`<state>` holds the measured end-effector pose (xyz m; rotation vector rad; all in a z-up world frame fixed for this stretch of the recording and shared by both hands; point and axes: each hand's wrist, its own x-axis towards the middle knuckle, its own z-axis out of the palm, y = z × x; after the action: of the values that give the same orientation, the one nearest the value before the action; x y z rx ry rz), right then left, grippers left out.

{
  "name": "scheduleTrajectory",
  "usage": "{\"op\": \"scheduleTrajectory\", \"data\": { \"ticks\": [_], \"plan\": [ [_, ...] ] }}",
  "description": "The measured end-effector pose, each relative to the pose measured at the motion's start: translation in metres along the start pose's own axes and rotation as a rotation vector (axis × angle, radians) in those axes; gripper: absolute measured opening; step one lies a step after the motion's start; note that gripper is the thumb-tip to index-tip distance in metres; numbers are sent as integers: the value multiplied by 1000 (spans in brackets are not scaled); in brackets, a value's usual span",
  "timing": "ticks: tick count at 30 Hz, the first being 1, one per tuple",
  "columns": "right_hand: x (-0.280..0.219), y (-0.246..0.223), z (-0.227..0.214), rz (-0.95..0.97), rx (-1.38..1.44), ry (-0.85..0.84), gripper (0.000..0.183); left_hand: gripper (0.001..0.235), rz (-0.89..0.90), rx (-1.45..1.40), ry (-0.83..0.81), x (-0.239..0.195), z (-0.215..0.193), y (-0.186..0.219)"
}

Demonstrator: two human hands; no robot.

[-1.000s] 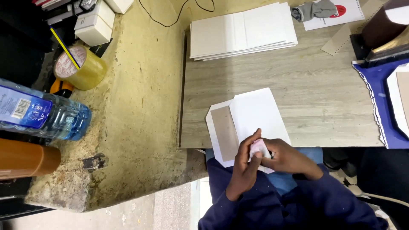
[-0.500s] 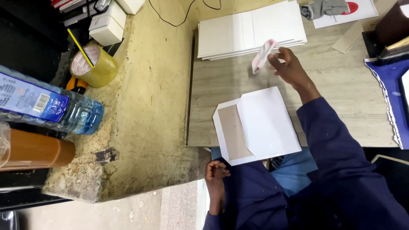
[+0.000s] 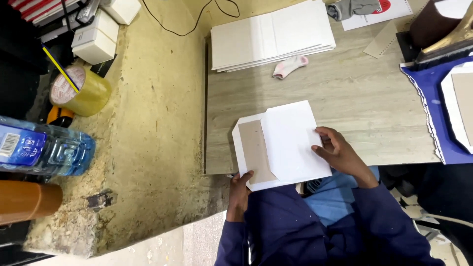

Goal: Manually assembling folders by gluing cardboard strips onto paper and folding the edges.

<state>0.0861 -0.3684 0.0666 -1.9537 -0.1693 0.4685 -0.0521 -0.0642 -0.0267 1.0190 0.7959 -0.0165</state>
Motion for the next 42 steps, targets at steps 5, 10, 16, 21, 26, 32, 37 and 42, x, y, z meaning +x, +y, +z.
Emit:
{"op": "scheduleTrajectory", "data": {
  "ticks": [5, 10, 16, 21, 26, 32, 37, 42],
  "plan": [
    [2, 15, 5, -77, 198, 40, 68, 23, 274, 107, -52, -48, 42, 58],
    [19, 54, 14, -99, 378, -42, 60, 29, 411, 318, -185, -100, 72, 88],
    [4, 28, 7, 44, 427, -98, 74, 38, 464, 385, -266, -117, 90, 91],
    [-15, -20, -15, 244, 664, -35, 93, 36, 455, 277, -237, -109, 78, 82],
    [-13, -20, -44, 310, 922, -28, 107, 37, 382, 213, -91, -93, 35, 76],
    [46, 44, -79, 136, 676, -165, 88, 74, 206, 116, -50, -48, -40, 64],
    [73, 35, -92, 239, 579, -99, 45, 65, 148, 205, -108, -26, -56, 81],
    [86, 17, -91, 360, 300, -10, 43, 63, 249, 194, -231, 5, -45, 116]
  ]
}}
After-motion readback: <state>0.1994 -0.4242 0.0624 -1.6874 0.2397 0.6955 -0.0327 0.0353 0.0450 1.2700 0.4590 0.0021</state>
